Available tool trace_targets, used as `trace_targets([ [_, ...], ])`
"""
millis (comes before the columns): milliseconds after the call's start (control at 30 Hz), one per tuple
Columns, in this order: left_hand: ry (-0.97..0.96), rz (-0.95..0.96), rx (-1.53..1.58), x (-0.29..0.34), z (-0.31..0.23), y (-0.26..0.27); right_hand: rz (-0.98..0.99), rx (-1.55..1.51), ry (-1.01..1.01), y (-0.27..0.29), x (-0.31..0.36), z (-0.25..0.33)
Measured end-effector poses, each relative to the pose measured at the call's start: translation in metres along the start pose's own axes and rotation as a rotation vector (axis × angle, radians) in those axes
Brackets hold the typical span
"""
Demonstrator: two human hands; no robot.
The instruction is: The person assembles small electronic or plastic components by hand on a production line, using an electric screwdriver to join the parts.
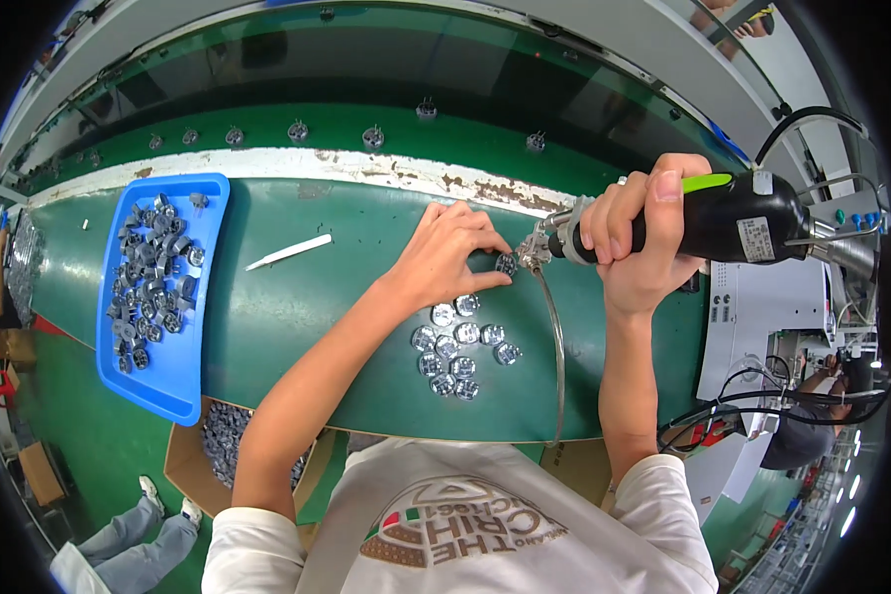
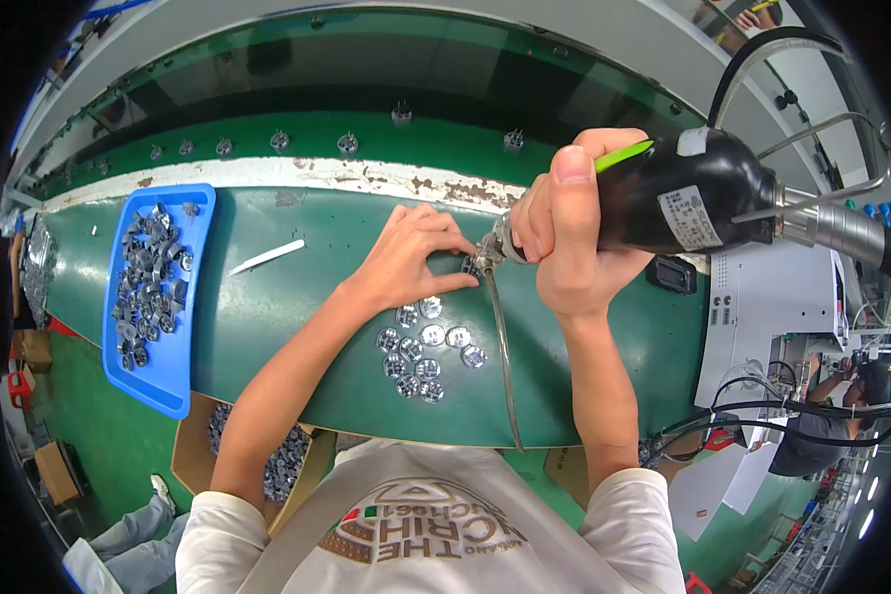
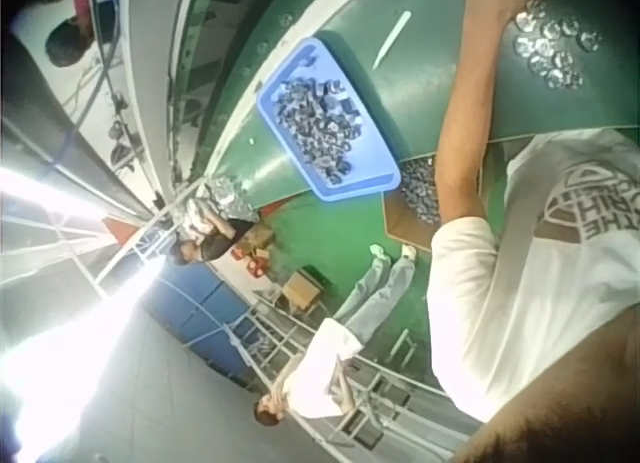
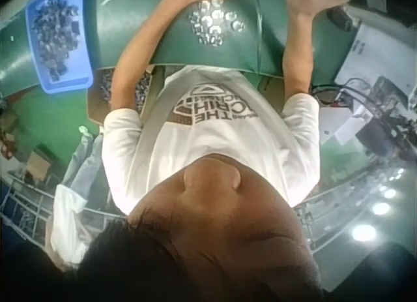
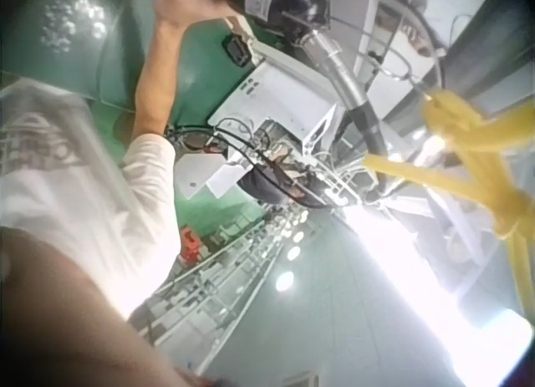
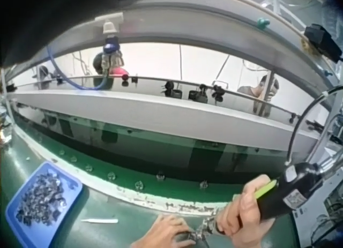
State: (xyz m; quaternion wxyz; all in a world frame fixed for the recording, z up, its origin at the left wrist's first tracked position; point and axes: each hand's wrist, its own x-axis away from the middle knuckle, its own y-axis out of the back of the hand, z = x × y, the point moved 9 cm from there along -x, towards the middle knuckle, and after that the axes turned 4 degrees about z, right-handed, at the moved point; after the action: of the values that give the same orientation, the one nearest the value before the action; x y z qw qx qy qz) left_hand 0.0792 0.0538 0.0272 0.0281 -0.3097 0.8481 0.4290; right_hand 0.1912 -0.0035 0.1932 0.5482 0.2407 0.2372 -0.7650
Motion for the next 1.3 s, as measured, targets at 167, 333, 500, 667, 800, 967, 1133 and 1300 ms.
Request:
trace_targets([
  [167, 0.079, 0.029, 0.06, -0.003, 0.004, 0.0, 0.022, -0.089, -0.006, -0.007, 0.002, -0.01],
  [333, 0.094, 0.024, 0.067, -0.003, 0.006, 0.0, 0.02, -0.116, -0.021, -0.01, 0.005, -0.015],
  [500, 0.1, 0.028, 0.077, -0.001, 0.008, -0.001, 0.018, -0.118, -0.025, -0.014, 0.008, -0.022],
  [667, 0.046, -0.031, 0.07, 0.0, 0.005, 0.001, 0.011, -0.129, -0.044, -0.019, 0.007, -0.024],
  [800, 0.049, -0.018, 0.064, -0.003, 0.003, 0.0, 0.03, -0.118, -0.011, -0.019, 0.003, -0.023],
  [967, 0.098, 0.032, 0.057, -0.002, 0.006, -0.002, 0.034, 0.019, -0.076, -0.023, 0.006, -0.025],
  [1133, 0.067, 0.025, 0.047, -0.003, 0.005, -0.003, 0.022, 0.001, -0.056, -0.017, 0.004, -0.012],
  [1300, 0.036, -0.022, 0.012, 0.0, 0.007, 0.001, 0.059, -0.127, 0.079, 0.002, 0.0, 0.027],
])
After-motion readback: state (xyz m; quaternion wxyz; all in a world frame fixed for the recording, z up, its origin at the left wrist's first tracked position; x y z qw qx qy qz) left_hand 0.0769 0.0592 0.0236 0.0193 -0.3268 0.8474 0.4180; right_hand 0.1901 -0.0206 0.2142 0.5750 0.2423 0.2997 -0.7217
